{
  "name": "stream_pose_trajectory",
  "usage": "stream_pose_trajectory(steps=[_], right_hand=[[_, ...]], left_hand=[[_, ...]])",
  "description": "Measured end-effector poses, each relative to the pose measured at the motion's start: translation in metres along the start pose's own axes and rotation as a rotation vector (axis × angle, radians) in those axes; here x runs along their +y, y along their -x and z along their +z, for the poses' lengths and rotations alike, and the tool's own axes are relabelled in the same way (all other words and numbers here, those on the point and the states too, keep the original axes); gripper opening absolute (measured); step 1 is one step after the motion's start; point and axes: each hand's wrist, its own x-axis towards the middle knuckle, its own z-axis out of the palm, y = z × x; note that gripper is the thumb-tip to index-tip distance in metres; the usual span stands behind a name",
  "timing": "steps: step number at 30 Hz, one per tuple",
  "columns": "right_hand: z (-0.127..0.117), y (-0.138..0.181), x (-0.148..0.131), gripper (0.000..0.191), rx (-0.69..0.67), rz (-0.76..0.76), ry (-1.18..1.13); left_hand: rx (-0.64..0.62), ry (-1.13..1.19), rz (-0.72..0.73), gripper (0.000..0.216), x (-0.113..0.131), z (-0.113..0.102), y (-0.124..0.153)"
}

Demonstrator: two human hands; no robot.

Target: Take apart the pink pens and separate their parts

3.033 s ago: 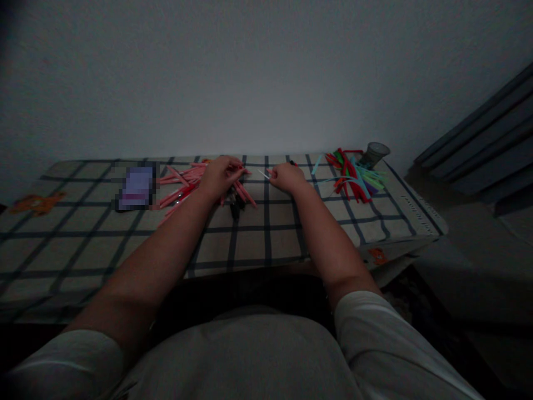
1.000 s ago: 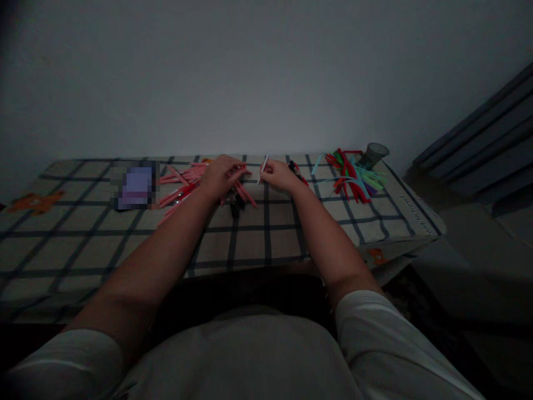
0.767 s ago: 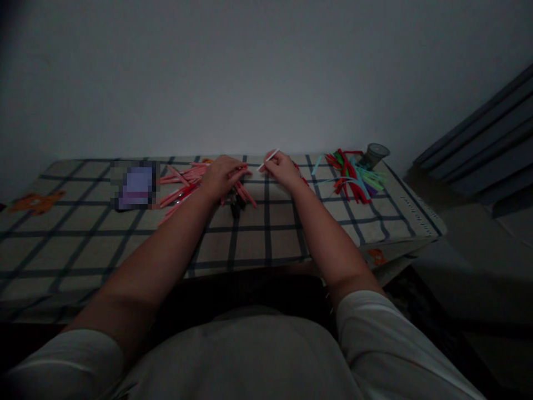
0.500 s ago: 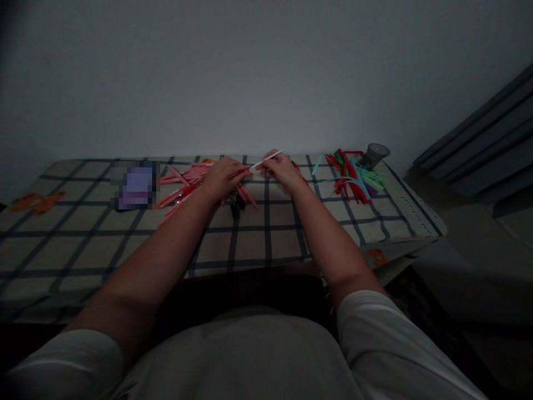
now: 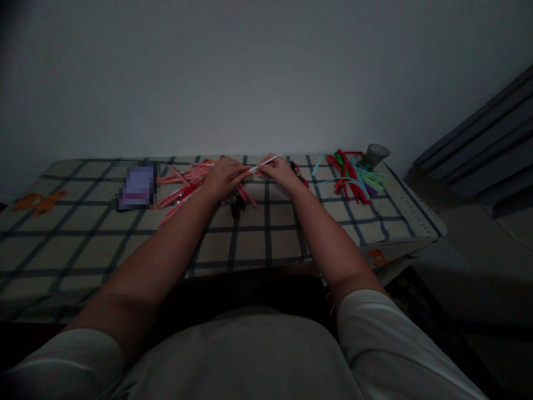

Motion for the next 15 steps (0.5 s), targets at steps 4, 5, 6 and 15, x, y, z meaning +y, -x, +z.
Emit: stream_pose_trajectory(steps=[4,5,6,15], right_hand=[[0.0002,-0.0019,0.0047,0.020,-0.028,0.000,0.049],[0.0001,-0.0026,0.0060,0.020,-0.033,0.000,0.059],[-0.0002,-0.0030,0.0071,0.022,-0.038,-0.002,0.068],[0.0013,0.0009,0.0041,0.042,-0.089,-0.024,0.121]], left_hand=[[-0.012,0.000,0.004,0.033,0.0050,-0.0007,0.0002],[-0.012,0.004,0.002,0.033,0.0059,-0.0008,0.0004],[-0.012,0.008,0.001,0.033,0.0064,-0.0007,0.0006],[0.000,0.032,0.004,0.033,0.0068,-0.0005,0.0023]])
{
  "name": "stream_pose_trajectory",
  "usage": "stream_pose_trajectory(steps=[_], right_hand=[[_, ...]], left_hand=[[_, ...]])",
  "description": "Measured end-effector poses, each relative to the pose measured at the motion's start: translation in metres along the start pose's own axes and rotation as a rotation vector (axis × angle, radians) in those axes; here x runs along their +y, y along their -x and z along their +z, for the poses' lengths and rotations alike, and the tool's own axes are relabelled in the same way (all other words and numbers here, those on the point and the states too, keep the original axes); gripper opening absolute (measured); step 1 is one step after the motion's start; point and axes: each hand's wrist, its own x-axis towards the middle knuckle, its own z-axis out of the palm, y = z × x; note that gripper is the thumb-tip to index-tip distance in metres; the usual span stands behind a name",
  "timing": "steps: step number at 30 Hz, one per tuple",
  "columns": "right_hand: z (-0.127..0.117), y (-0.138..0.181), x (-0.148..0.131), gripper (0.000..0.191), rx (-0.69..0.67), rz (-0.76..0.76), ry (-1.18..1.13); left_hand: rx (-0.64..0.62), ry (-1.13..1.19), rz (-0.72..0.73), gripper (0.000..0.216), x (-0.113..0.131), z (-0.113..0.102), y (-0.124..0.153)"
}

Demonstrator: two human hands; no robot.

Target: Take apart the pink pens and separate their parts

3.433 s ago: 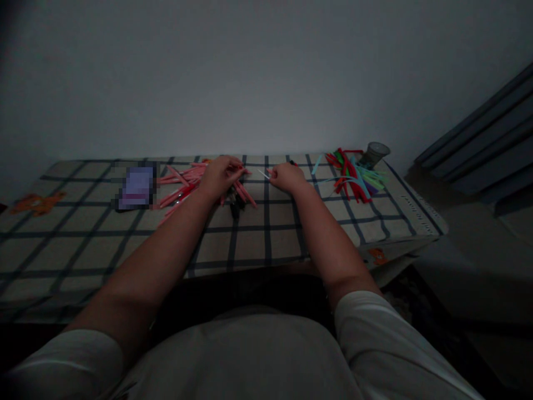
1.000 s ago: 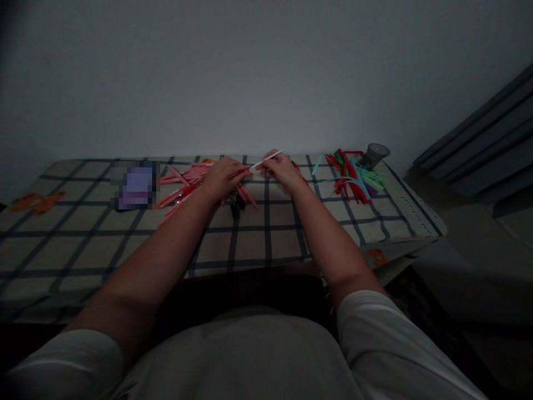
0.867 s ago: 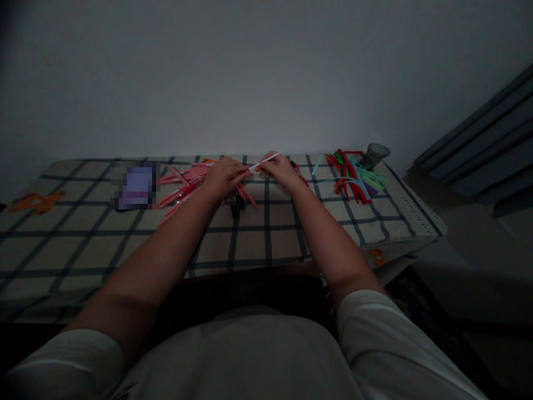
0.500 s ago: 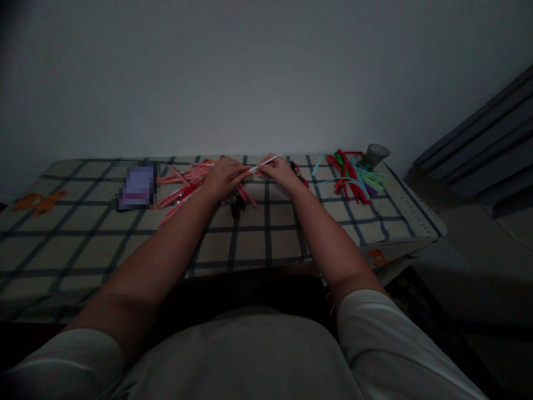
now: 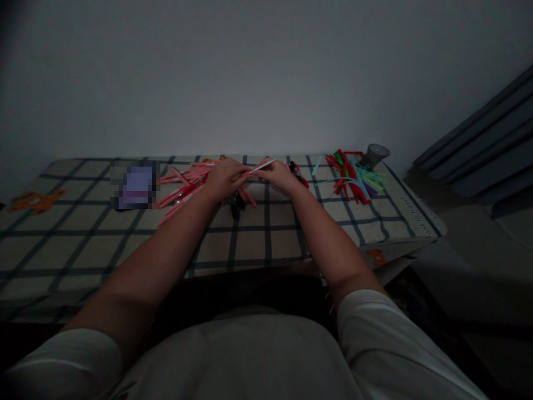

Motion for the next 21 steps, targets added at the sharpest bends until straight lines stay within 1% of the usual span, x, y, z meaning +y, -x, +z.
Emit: stream_pose_trajectory(steps=[9,13,16,21], right_hand=[[0.001,-0.003,0.002,0.033,-0.004,0.022,-0.058],[0.000,-0.002,0.002,0.041,0.016,-0.029,-0.064],[-0.003,-0.002,0.001,0.050,0.051,-0.063,-0.123],[-0.006,-0.002,-0.004,0.060,0.120,-0.026,-0.228]], left_hand=[[-0.020,0.013,-0.064,0.026,0.007,-0.008,0.001],[-0.028,-0.005,-0.085,0.030,0.009,-0.011,0.001],[-0.013,-0.005,-0.102,0.028,0.009,-0.012,0.001],[-0.005,0.000,-0.082,0.029,0.008,-0.012,0.000]])
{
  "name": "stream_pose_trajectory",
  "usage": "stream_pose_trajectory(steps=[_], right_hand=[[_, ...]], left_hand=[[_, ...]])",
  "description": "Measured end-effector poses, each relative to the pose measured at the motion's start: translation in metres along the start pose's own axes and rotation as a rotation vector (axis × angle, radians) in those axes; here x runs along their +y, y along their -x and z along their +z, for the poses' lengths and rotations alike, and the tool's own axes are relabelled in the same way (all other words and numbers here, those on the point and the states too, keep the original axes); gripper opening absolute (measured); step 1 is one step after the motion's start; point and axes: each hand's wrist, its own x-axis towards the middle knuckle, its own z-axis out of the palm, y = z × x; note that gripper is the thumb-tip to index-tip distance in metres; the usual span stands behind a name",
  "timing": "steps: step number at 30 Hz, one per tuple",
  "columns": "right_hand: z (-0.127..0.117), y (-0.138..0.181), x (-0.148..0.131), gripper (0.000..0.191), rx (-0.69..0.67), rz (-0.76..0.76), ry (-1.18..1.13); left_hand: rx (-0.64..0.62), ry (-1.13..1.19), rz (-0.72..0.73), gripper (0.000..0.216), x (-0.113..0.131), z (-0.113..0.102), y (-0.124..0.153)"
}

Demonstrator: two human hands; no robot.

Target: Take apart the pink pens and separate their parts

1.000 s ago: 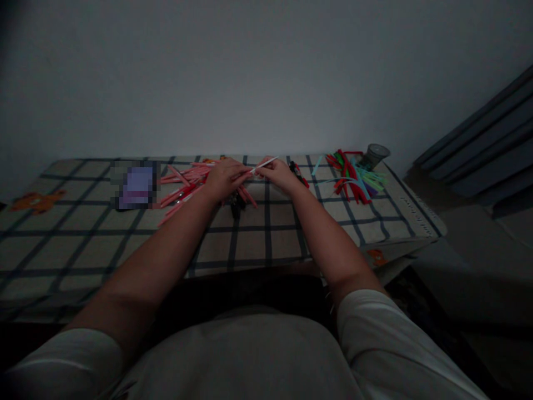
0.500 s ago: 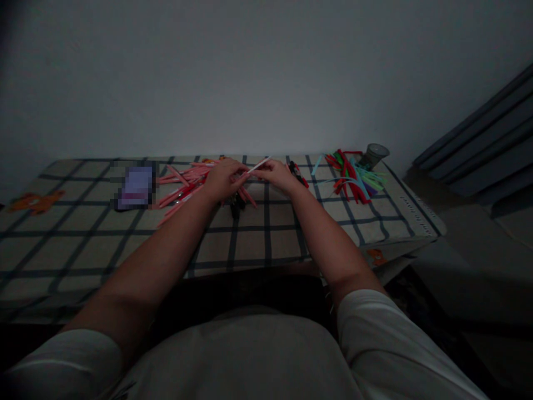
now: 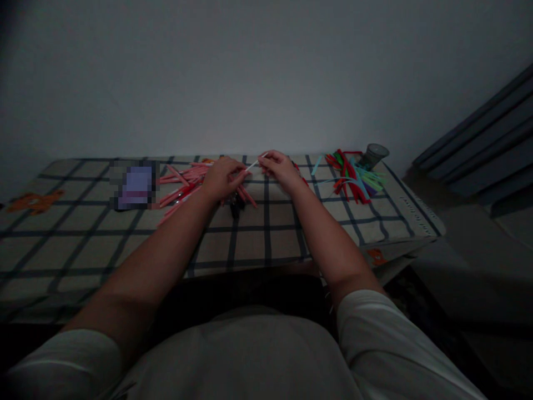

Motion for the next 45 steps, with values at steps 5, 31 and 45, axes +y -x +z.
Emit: stream_pose_trajectory(steps=[5,31,45], right_hand=[[0.000,0.001,-0.002,0.056,0.029,0.026,0.003],[0.002,0.002,0.000,0.035,-0.043,-0.040,0.214],[0.003,0.002,0.002,0.031,0.005,-0.104,0.262]], left_hand=[[-0.013,-0.015,-0.016,0.030,-0.001,0.001,-0.001],[0.029,-0.009,0.043,0.032,-0.013,0.012,-0.004],[0.005,-0.034,0.065,0.032,-0.011,0.011,-0.004]])
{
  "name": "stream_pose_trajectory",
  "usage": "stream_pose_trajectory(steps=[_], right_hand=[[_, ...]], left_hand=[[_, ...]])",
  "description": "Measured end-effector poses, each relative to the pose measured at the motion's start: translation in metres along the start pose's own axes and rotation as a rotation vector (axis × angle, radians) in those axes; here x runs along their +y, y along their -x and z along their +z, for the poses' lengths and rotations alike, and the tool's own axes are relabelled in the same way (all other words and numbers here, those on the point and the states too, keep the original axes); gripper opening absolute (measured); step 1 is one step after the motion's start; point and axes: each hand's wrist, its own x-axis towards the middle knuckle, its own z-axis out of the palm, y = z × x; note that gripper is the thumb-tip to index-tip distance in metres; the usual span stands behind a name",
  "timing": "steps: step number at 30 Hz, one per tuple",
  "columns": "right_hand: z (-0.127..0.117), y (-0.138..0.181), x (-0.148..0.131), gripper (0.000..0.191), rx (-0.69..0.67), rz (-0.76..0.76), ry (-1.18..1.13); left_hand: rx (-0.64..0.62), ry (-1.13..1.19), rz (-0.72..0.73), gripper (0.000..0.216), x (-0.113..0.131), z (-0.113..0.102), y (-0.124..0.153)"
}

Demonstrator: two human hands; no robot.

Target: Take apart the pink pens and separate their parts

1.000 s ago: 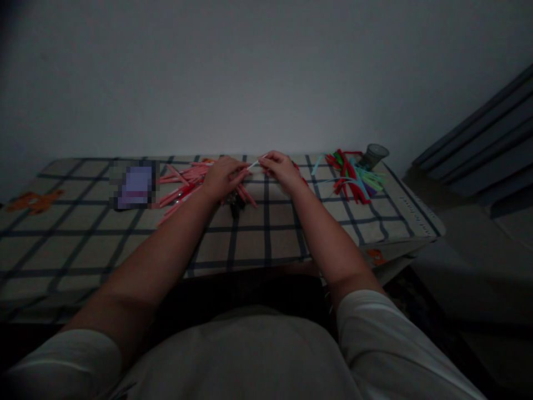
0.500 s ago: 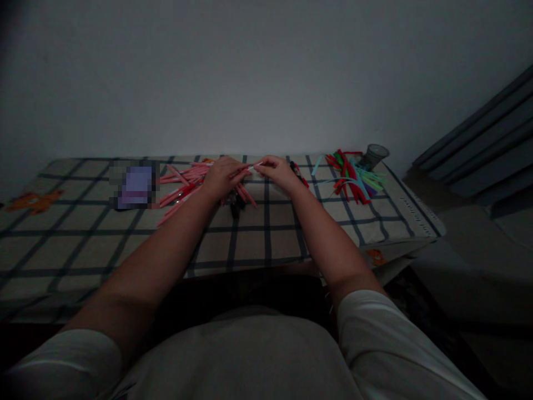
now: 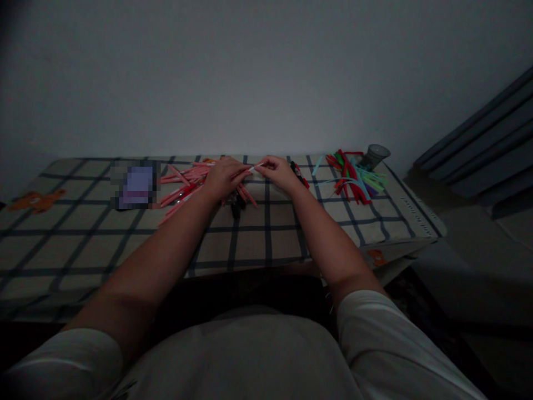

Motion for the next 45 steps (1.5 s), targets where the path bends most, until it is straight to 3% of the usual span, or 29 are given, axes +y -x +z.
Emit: stream_pose_trajectory(steps=[14,26,30,34,39,45], right_hand=[[-0.002,-0.006,0.013,0.041,-0.061,0.011,-0.034],[0.000,-0.003,0.006,0.030,-0.091,0.032,-0.013],[-0.007,-0.006,0.008,0.018,-0.023,0.077,0.133],[-0.022,-0.006,0.011,0.020,0.076,0.069,0.446],[-0.031,-0.003,0.014,0.027,-0.089,0.070,0.851],[-0.023,0.003,0.008,0.032,-0.192,0.113,1.072]], left_hand=[[-0.012,0.008,0.002,0.034,0.003,-0.004,0.001],[-0.035,-0.022,-0.080,0.037,0.010,-0.011,0.003],[-0.036,-0.025,-0.123,0.037,0.013,-0.014,0.003],[-0.055,-0.034,-0.156,0.036,0.014,-0.015,0.002],[-0.064,-0.045,-0.188,0.035,0.014,-0.015,0.001],[-0.094,-0.046,-0.207,0.036,0.015,-0.016,0.001]])
